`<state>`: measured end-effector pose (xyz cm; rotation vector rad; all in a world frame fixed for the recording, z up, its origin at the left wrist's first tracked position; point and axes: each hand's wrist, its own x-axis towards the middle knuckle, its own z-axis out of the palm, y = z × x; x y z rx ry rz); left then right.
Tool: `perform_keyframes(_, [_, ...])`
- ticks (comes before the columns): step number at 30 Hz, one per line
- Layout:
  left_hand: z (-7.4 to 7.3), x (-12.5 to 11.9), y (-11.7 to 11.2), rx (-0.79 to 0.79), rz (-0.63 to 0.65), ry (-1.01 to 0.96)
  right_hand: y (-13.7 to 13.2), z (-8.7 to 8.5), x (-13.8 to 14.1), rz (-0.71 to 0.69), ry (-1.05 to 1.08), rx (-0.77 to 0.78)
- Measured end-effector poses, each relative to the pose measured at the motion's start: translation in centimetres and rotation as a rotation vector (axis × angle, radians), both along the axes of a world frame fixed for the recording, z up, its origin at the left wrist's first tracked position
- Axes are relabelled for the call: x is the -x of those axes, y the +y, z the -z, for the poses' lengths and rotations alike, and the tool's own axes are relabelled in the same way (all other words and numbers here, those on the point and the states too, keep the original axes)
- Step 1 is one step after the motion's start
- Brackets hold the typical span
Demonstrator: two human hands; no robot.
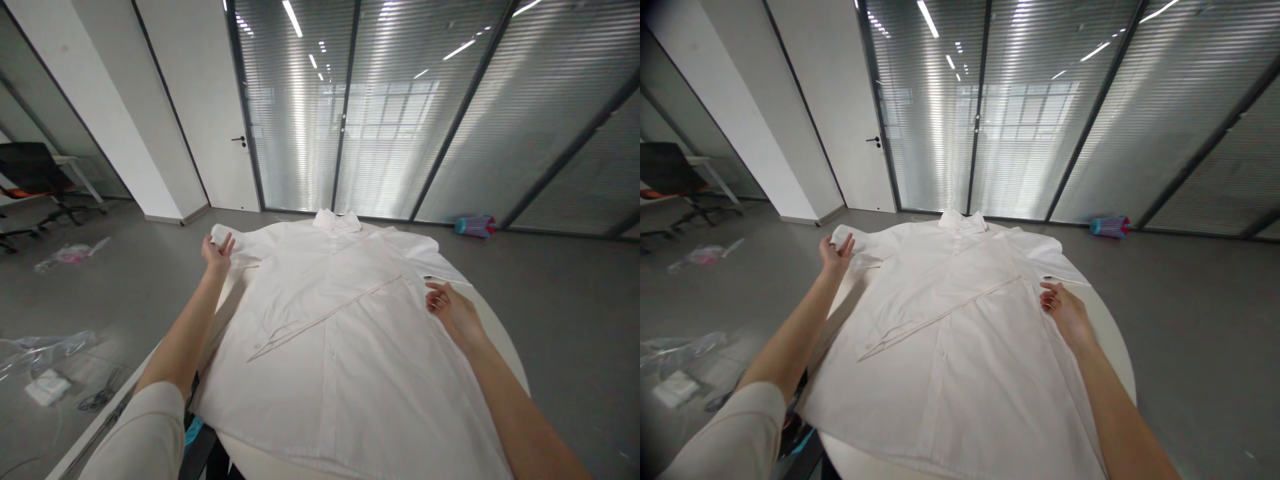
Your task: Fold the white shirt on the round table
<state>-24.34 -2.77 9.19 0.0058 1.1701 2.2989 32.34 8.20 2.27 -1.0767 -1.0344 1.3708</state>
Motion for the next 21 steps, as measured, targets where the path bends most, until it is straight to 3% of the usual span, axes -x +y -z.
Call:
perform_keyframes(3, [-1.4,-3.5,1.3,-0.064,0.046,0.326,-0.3,-0.3,0.3,-0.029,-0.004,-0.014])
perform_keyframes(6, [-1.5,-8.4,2.0,-0.068,0.237,0.802,-0.8,-0.7,0.5,-0.081,-0.022,-0.046])
perform_keyframes(8, [-0.5,-11.7,1.8,-0.011,0.407,1.169,-1.2,-1.0,0.6,-0.137,-0.020,-0.044])
perform_keyframes(10, [1.1,-14.6,1.3,0.085,0.663,1.542,-1.5,-1.2,0.7,-0.215,-0.014,-0.021])
perform_keyframes(13, [3.7,-17.2,0.1,0.171,1.019,1.976,-1.9,-1.2,0.7,-0.317,-0.022,0.005])
perform_keyframes(16, [5.4,-17.9,-0.8,0.179,1.040,2.170,-2.1,-0.8,1.0,-0.318,-0.066,0.003])
perform_keyframes(21, [5.8,-17.4,-1.2,0.177,0.970,2.155,-1.2,-1.2,3.3,-0.224,-0.264,-0.033])
